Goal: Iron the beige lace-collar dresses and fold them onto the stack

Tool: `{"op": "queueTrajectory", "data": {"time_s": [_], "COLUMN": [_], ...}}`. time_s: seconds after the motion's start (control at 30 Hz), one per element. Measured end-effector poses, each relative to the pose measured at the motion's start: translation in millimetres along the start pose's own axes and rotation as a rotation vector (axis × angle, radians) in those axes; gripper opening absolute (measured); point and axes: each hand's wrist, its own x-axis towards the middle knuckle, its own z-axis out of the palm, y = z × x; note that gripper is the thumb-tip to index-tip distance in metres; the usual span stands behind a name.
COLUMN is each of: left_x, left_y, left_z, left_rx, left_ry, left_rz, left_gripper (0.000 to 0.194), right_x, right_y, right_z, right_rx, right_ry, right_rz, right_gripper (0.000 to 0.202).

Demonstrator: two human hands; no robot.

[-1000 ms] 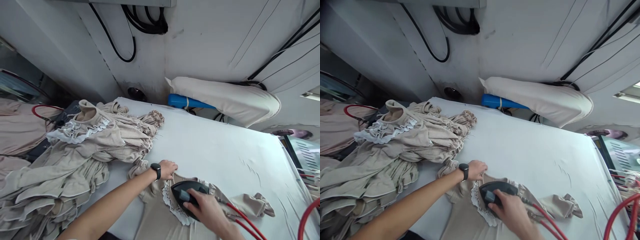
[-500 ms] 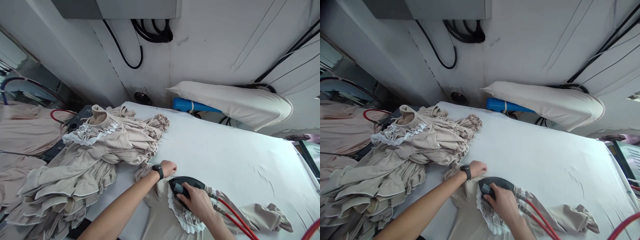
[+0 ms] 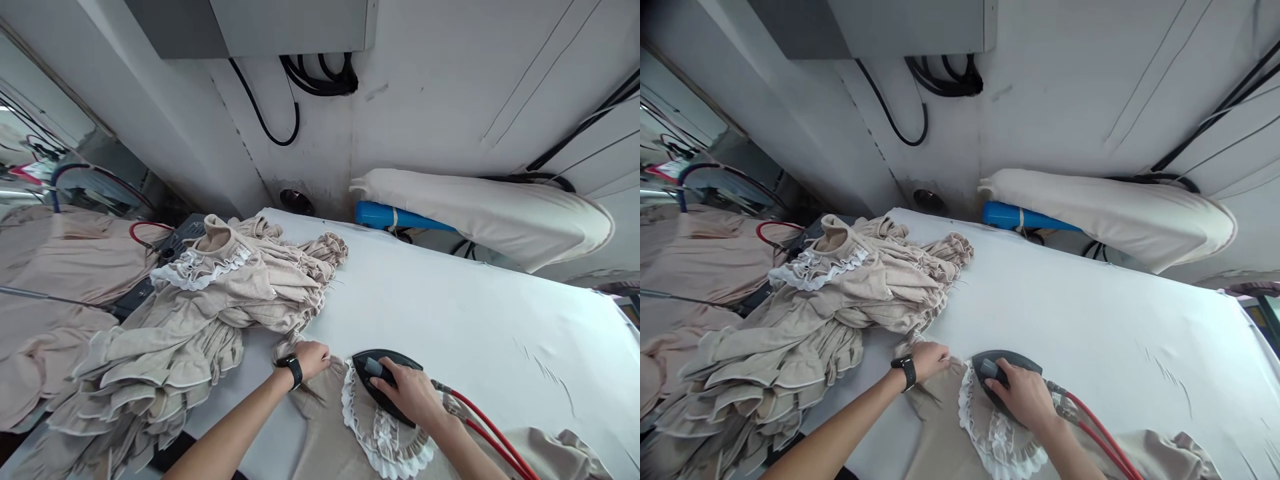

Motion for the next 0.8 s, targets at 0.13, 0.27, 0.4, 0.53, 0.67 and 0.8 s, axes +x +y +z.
{"op": "queueTrajectory", "data": {"time_s": [0.13,0.27,0.4,0.53,0.67,0.8], "left_x": [-3,2,15,21,21,23], "left_y": [3,3,-2,-8,-12,-12], "left_z": [-2.4,4.3,10.3,9.6,8.4,9.3], "left_rx": [-0.059,-0.184,-0.287,-0.399,-0.511,-0.556], "left_ry": [-0.006,-0.007,-0.043,-0.106,-0.169,-0.17], "left_rz": [0.031,0.074,0.062,0.072,0.099,0.109], "left_gripper": [0.015,0.023,0.02,0.023,0.028,0.026], "right_x": [-11,-10,15,21,-4,-32], "right_y": [1,-10,-24,-27,-33,-53], "right_z": [-13,-13,-6,-3,7,37], "right_rx": [0.055,0.002,-0.071,-0.086,-0.058,-0.078], "right_ry": [-0.045,-0.085,-0.107,-0.083,-0.105,-0.2], "right_rz": [-0.067,-0.143,-0.18,-0.163,-0.183,-0.161], "right_gripper": [0.037,0.034,0.038,0.038,0.032,0.033]}}
